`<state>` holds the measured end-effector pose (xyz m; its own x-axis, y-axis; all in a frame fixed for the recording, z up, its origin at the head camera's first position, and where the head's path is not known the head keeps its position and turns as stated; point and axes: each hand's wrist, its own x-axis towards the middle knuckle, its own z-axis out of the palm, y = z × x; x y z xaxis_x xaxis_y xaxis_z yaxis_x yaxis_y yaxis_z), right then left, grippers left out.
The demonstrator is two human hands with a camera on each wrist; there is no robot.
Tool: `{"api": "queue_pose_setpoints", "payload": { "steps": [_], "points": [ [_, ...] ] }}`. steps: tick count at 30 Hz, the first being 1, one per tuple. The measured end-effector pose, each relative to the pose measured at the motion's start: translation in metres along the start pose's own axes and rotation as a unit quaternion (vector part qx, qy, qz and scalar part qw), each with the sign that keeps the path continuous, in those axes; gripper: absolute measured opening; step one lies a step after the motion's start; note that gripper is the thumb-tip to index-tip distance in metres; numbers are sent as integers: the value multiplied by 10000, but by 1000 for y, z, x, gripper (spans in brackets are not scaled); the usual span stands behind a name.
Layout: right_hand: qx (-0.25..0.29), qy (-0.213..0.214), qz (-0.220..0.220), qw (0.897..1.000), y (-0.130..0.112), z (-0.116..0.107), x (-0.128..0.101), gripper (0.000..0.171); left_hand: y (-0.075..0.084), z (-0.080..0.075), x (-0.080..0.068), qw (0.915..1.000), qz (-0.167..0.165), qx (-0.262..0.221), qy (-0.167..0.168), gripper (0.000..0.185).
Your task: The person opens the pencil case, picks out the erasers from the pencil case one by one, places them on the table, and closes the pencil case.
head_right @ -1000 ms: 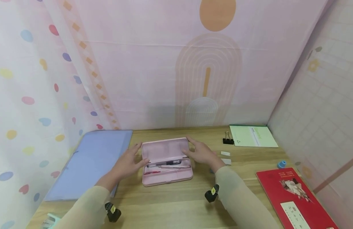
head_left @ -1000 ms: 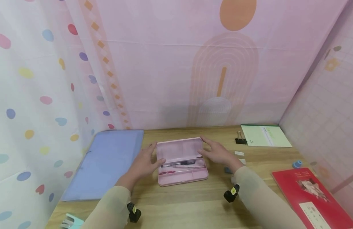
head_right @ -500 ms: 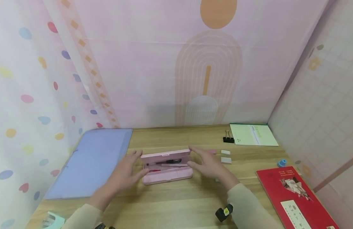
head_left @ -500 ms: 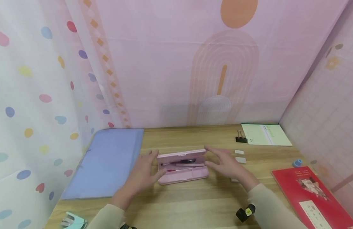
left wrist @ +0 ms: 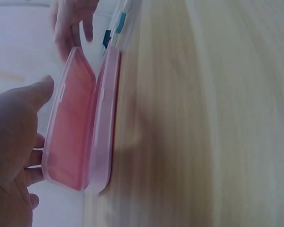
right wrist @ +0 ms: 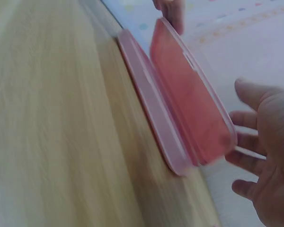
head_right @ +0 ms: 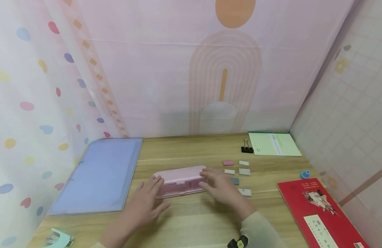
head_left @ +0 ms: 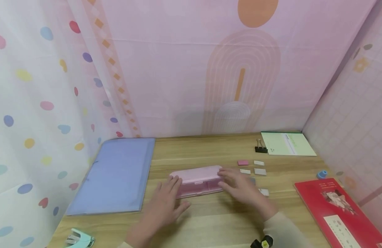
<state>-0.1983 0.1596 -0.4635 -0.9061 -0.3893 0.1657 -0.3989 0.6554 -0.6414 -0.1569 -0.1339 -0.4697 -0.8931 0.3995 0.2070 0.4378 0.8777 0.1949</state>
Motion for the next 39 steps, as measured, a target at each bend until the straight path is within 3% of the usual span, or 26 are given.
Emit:
{"api": "queue_pose_setpoints", "payload": {
  "steps": [9, 18, 28, 39],
  "points": [
    [-993, -122, 189, 9948, -1, 35, 13, 55, 10, 19, 1, 9997, -72, 95, -229, 86],
    [-1459, -328, 352, 9881, -2, 56, 16, 71, 13, 35, 0, 9995, -86, 115, -280, 93],
    [-1445, -329, 481, 9878, -3, 58, 12, 72, 17, 40, -3, 9995, -91, 78, -279, 96],
    [-1232, -336, 471, 9907, -7, 66, 12, 73, 18, 34, -9, 9985, -244, -67, -486, 98]
  ]
}}
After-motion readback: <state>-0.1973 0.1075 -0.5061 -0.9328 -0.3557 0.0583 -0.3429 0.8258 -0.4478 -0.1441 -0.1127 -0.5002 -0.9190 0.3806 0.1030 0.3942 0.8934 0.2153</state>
